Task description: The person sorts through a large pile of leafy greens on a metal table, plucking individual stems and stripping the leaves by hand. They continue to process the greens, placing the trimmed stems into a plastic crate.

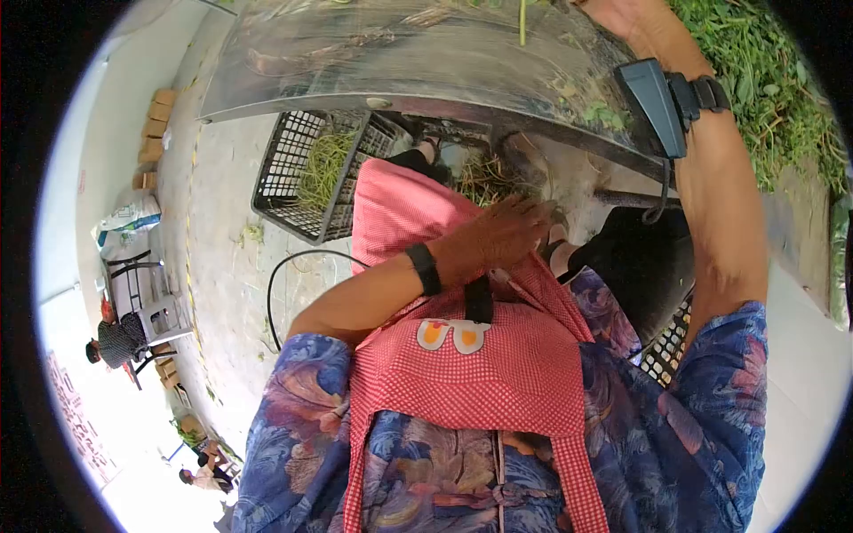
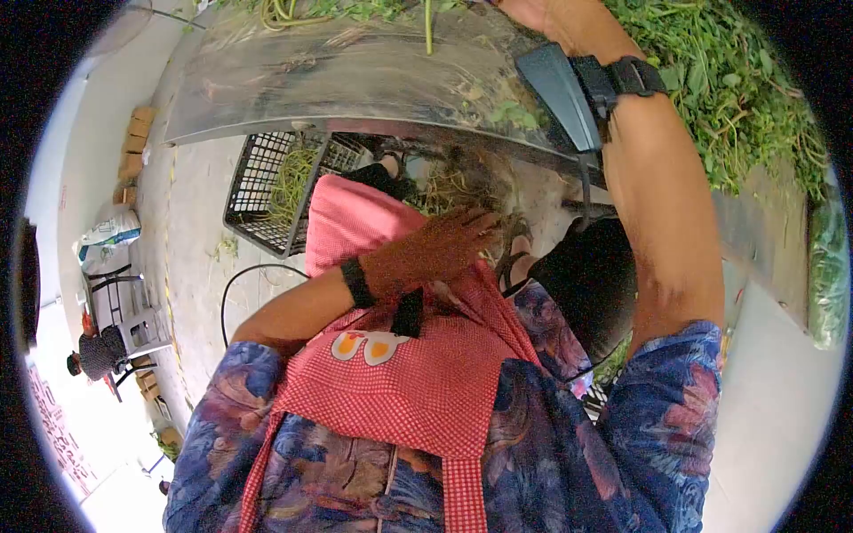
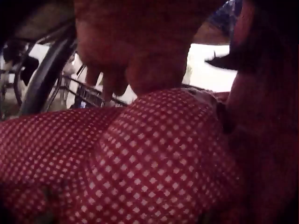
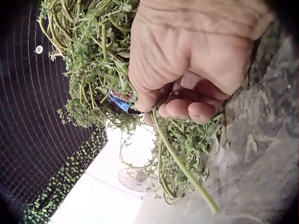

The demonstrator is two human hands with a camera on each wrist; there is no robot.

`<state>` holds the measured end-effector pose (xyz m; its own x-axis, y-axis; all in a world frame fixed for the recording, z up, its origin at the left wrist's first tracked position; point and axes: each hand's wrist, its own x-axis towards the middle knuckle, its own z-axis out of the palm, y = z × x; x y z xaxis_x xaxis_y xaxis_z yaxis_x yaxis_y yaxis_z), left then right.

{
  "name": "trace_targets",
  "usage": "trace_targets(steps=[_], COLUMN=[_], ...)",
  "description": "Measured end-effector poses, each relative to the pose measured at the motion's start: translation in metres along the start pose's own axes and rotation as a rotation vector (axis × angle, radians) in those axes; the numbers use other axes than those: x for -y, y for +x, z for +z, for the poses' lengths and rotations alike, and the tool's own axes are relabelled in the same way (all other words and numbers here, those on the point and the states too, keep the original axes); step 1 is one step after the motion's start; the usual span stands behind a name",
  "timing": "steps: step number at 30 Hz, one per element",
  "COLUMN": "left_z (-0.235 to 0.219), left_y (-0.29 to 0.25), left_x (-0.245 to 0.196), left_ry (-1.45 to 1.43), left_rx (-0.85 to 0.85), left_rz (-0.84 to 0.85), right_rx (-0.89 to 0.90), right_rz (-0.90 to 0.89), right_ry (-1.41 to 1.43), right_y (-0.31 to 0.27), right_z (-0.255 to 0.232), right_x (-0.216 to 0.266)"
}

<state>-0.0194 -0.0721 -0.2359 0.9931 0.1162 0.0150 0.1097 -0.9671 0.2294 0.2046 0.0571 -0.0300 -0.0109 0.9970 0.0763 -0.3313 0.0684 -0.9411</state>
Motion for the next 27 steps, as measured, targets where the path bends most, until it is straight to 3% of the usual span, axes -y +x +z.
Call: trace_targets(steps=[3, 4, 6, 7, 9, 10, 12, 13, 15, 18, 21, 23, 27], left_z=[0.046, 0.024, -0.019, -0.02, -0.017, -0.014, -0.017, -0.023, -0.039, -0.045, -0.121, -0.164, -0.207], left_y=[-0.023, -0.023, -0.021, -0.025, -0.033, -0.041, -0.053, -0.053, -0.055, -0.058, -0.045, -0.04, -0.019], left_x=[0.019, 0.019, 0.025, 0.033, 0.053, 0.062, 0.069, 0.067, 0.058, 0.059, 0.027, 0.016, 0.029], left_ry=[-0.142, -0.145, -0.105, -0.104, -0.271, -0.276, -0.247, -0.25, -0.438, -0.307, -0.525, -0.523, -0.57], left_rx=[-0.041, -0.04, 0.072, 0.069, -0.078, -0.073, -0.305, -0.304, -0.448, -0.612, -0.737, -0.812, -0.958], left_rz=[-0.027, -0.028, -0.291, -0.292, -0.575, -0.573, -0.637, -0.635, -0.839, -0.725, -0.751, -0.682, -0.606], right_rx=[0.027, 0.027, 0.042, 0.044, 0.06, 0.054, 0.043, 0.04, 0.084, 0.075, 0.16, 0.249, 0.332], right_rz=[-0.002, 0.002, 0.019, 0.018, -0.016, -0.012, 0.013, 0.015, 0.016, 0.095, 0.009, 0.115, 0.148], right_ry=[0.022, 0.023, 0.013, 0.012, -0.007, -0.006, -0.021, -0.022, -0.01, -0.18, -0.247, -0.134, -0.131], right_y=[-0.003, -0.003, 0.001, 0.0, -0.003, -0.001, 0.003, 0.003, 0.003, -0.003, -0.004, -0.006, -0.005], right_z=[0.0, -0.001, -0.003, -0.002, -0.001, -0.003, -0.005, -0.006, -0.007, 0.0, 0.002, 0.01, 0.021], right_x=[0.0, -0.002, 0.0, 0.001, 0.001, -0.001, -0.003, -0.003, -0.002, 0.007, -0.003, 0.004, 0.004])
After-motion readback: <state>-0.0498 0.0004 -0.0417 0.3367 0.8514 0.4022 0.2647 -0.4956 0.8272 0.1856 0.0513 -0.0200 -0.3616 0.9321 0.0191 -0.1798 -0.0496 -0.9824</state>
